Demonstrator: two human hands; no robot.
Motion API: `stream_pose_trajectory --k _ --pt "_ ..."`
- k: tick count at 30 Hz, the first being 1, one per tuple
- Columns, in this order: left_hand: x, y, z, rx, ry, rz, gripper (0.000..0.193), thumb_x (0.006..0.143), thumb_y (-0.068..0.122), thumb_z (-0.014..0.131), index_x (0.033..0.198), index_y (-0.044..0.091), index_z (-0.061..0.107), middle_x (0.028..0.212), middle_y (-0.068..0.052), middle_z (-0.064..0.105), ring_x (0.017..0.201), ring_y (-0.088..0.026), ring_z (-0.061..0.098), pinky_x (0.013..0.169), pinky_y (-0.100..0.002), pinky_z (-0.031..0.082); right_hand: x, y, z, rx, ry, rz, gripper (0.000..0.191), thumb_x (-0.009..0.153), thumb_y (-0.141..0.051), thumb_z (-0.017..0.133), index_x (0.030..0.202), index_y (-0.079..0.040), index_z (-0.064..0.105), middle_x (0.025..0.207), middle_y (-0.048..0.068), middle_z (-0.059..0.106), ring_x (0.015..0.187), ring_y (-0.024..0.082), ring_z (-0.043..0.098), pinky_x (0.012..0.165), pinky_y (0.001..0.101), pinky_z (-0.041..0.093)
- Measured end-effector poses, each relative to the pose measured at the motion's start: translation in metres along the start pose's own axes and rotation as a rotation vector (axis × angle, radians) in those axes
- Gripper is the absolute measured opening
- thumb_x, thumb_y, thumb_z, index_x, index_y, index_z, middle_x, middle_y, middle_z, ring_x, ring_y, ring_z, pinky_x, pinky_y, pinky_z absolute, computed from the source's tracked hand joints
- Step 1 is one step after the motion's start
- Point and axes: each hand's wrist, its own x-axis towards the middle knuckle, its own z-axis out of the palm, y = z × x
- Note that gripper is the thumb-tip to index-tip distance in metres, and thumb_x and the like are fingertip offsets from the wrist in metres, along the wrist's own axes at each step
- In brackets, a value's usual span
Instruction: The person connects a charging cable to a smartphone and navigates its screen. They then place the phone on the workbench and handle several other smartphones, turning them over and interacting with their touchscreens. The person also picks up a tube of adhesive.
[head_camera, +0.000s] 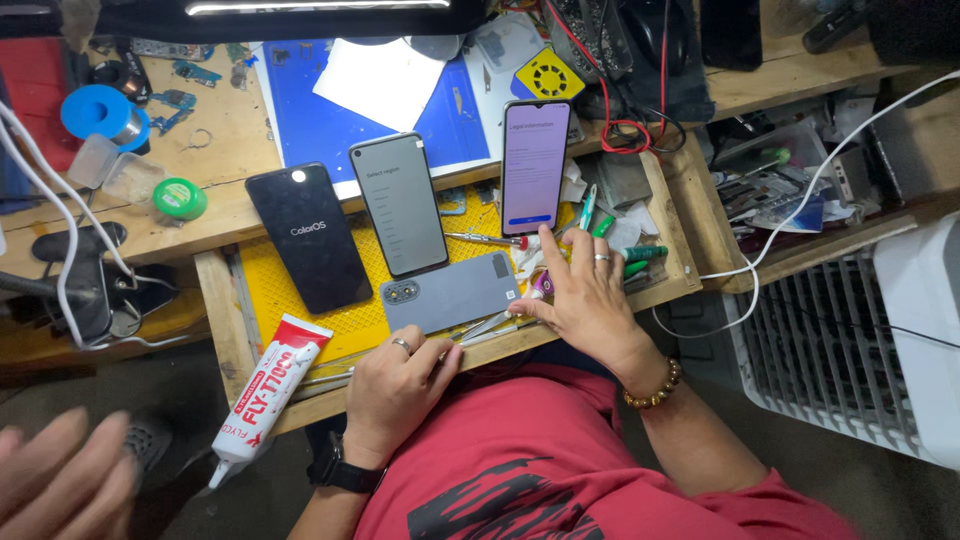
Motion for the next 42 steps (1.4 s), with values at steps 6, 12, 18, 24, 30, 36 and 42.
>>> stream_pose_trajectory --k 6,12,18,24,30,36,42 --pt "0.0 0.0 0.0 -0.001 -0.002 0.009 0.016 0.088 0.025 0.077 0.081 0.012 0.07 0.071 -0.006 0.053 0.062 -0.025 0.06 0.055 -0.04 0.049 0.002 -0.002 -0.004 -0.001 -0.022 0.018 0.103 0.075 -0.071 0.068 0.147 -0.001 0.047 0.124 0.018 0.049 0.112 0.036 0.046 0.094 0.0513 0.038" --pt "-0.002 0.0 0.001 -0.012 -0.016 -0.02 0.014 0.088 0.025 0.077 0.083 0.013 0.071 0.071 -0.006 0.054 0.061 -0.025 0.06 0.054 -0.04 0.049 -0.001 -0.035 -0.016 0.106 0.114 -0.141 0.104 0.074 -0.068 0.071 0.149 -0.001 0.045 0.122 0.018 0.05 0.113 0.036 0.046 0.098 0.0514 0.04" --pt "-0.008 -0.009 0.007 -0.022 -0.04 -0.009 0.018 0.08 0.026 0.079 0.087 0.013 0.069 0.075 -0.006 0.055 0.064 -0.026 0.062 0.055 -0.042 0.05 0.018 -0.07 -0.021 0.504 -0.059 -0.348 0.106 0.085 -0.06 0.072 0.158 0.005 0.031 0.103 0.019 0.059 0.09 0.035 0.057 0.084 0.0434 0.048" --pt "-0.013 -0.016 0.015 -0.065 -0.052 -0.07 0.031 0.081 0.028 0.082 0.082 0.007 0.06 0.075 -0.009 0.054 0.065 -0.03 0.061 0.056 -0.043 0.05 0.038 -0.089 -0.017 0.563 -0.116 -0.376 0.111 0.084 -0.063 0.072 0.16 0.005 0.027 0.085 0.018 0.061 0.081 0.036 0.062 0.076 0.0454 0.05" --pt "-0.013 -0.017 0.014 -0.085 -0.078 -0.06 0.027 0.081 0.028 0.081 0.076 0.008 0.063 0.074 -0.009 0.057 0.065 -0.029 0.061 0.056 -0.043 0.051 0.045 -0.098 -0.015 0.541 -0.159 -0.349 0.122 0.078 -0.067 0.074 0.159 0.008 0.022 0.082 0.019 0.061 0.075 0.037 0.063 0.068 0.047 0.05" --pt "-0.012 -0.015 0.01 -0.078 -0.101 -0.013 0.02 0.083 0.027 0.079 0.087 0.01 0.069 0.086 -0.008 0.065 0.075 -0.029 0.066 0.063 -0.042 0.054 0.048 -0.107 -0.022 0.535 -0.139 -0.35 0.123 0.078 -0.069 0.073 0.159 0.008 0.023 0.078 0.018 0.063 0.072 0.037 0.065 0.065 0.0468 0.052" --pt "-0.013 -0.018 0.012 -0.133 -0.087 -0.044 0.02 0.081 0.024 0.078 0.095 0.011 0.07 0.089 -0.009 0.066 0.078 -0.031 0.067 0.065 -0.043 0.054 0.048 -0.109 -0.038 0.615 -0.141 -0.41 0.126 0.078 -0.067 0.077 0.159 0.01 0.02 0.078 0.015 0.063 0.071 0.033 0.065 0.066 0.0427 0.053"
